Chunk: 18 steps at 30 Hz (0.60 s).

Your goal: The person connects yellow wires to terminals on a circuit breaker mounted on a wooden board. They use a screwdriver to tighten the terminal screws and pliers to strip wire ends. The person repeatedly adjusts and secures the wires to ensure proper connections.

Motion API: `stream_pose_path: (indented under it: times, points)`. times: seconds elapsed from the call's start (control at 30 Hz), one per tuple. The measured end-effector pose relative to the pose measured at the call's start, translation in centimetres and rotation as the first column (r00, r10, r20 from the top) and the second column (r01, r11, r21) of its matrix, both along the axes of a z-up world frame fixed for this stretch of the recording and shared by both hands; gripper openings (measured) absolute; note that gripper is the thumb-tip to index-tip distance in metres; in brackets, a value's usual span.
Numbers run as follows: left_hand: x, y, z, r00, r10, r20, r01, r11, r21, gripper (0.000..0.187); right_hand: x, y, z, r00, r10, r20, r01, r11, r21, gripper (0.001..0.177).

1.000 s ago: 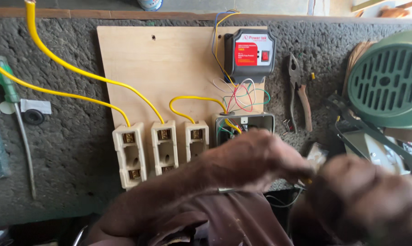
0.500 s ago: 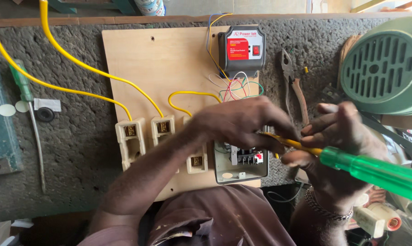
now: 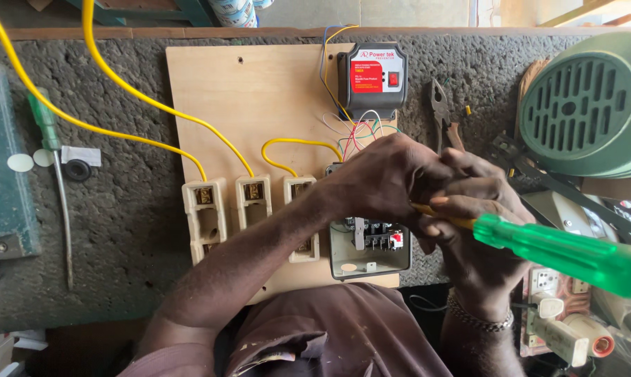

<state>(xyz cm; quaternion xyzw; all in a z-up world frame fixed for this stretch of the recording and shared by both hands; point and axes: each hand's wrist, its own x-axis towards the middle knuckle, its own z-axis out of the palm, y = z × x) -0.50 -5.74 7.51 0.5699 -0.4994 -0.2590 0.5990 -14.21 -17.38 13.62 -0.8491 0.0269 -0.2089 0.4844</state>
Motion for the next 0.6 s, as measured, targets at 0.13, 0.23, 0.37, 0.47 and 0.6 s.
stream_pose_path:
  times: [0.13, 0.23, 0.37, 0.47, 0.6]
  points:
    - [0.7, 0.9, -0.9, 0.963, -0.238, -0.128, 0.232, 0.971, -0.06, 0.024, 0.5, -0.2, -0.1, 1.0, 0.009, 0.02, -0.011, 0.996, 0.09, 0.036]
    - [0.8, 1.5, -1.4, 0.94, -0.277, -0.2, 0.282, 0.959, -0.006, 0.028, 0.5, -0.5, 0.2, 0.998, 0.065, 0.007, -0.064, 0.971, 0.23, 0.022]
    - [0.5, 1.9, -0.9, 0.97, -0.156, -0.186, 0.14, 0.985, -0.099, 0.03, 0.4, -0.5, 0.0, 0.991, 0.128, 0.03, -0.129, 0.906, 0.403, 0.026]
    - [0.5, 1.9, -0.4, 0.976, -0.1, -0.196, 0.117, 0.99, 0.076, 0.031, 0.1, -0.7, -0.5, 0.989, 0.147, 0.015, -0.147, 0.972, 0.182, 0.038]
    - [0.6, 1.8, -0.4, 0.968, -0.123, -0.217, 0.146, 0.985, 0.092, 0.028, -0.5, -0.8, -1.3, 0.999, 0.024, -0.03, -0.023, 0.999, 0.036, 0.034]
